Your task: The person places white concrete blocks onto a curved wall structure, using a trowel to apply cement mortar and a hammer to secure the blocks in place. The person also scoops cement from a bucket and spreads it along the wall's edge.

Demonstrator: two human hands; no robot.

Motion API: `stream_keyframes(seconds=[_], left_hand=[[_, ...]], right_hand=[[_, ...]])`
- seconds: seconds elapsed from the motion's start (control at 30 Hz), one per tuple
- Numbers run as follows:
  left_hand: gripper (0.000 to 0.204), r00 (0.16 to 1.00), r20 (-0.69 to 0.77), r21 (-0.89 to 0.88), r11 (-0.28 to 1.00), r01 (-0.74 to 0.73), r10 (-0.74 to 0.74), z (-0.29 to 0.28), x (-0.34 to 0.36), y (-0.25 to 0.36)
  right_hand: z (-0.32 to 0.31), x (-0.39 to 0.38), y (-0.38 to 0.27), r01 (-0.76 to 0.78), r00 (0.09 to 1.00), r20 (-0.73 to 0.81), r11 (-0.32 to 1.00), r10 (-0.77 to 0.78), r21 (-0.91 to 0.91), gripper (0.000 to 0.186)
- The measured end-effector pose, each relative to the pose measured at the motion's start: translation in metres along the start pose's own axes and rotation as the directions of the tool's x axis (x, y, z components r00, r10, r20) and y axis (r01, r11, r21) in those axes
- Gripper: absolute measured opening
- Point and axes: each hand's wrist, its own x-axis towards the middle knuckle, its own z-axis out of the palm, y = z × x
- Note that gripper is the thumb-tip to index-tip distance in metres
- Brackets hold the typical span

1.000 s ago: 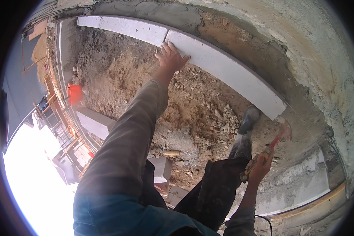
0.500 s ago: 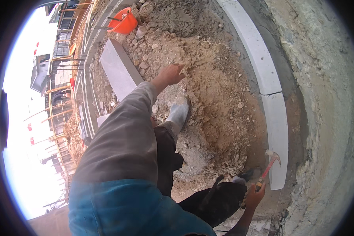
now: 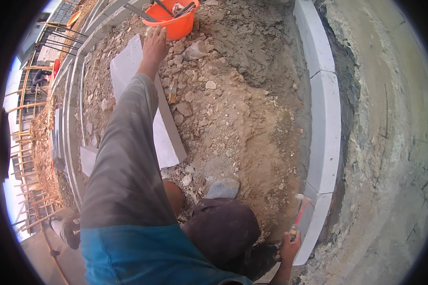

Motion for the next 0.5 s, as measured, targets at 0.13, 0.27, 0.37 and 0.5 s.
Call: stream_keyframes(seconds=[0.13, 0.27, 0.37, 0.5], left_hand=[[0.059, 1.000, -0.009, 0.008, 1.000, -0.010, 0.010, 0.039, 0.049, -0.004], [0.028, 0.997, -0.043, 0.093, 0.994, 0.062, -0.058, 0.061, 0.074, -0.003], [0.025, 0.993, 0.119, 0.098, 0.995, -0.020, 0.008, 0.061, 0.087, -0.020], [0.033, 0.948, 0.297, 0.119, 0.989, 0.086, -0.118, -0.015, 0.069, -0.001]], right_hand=[[0.017, -0.006, -0.014, -0.034, 0.999, -0.040, 0.999, 0.034, -0.016, 0.025], [0.027, -0.022, -0.010, -0.115, 0.988, -0.110, 0.993, 0.112, -0.029, 0.021], [0.036, -0.022, -0.018, -0.146, 0.982, -0.127, 0.987, 0.137, -0.062, 0.023], [0.024, -0.031, 0.021, -0.043, 0.991, -0.131, 0.980, 0.017, -0.194, 0.027]])
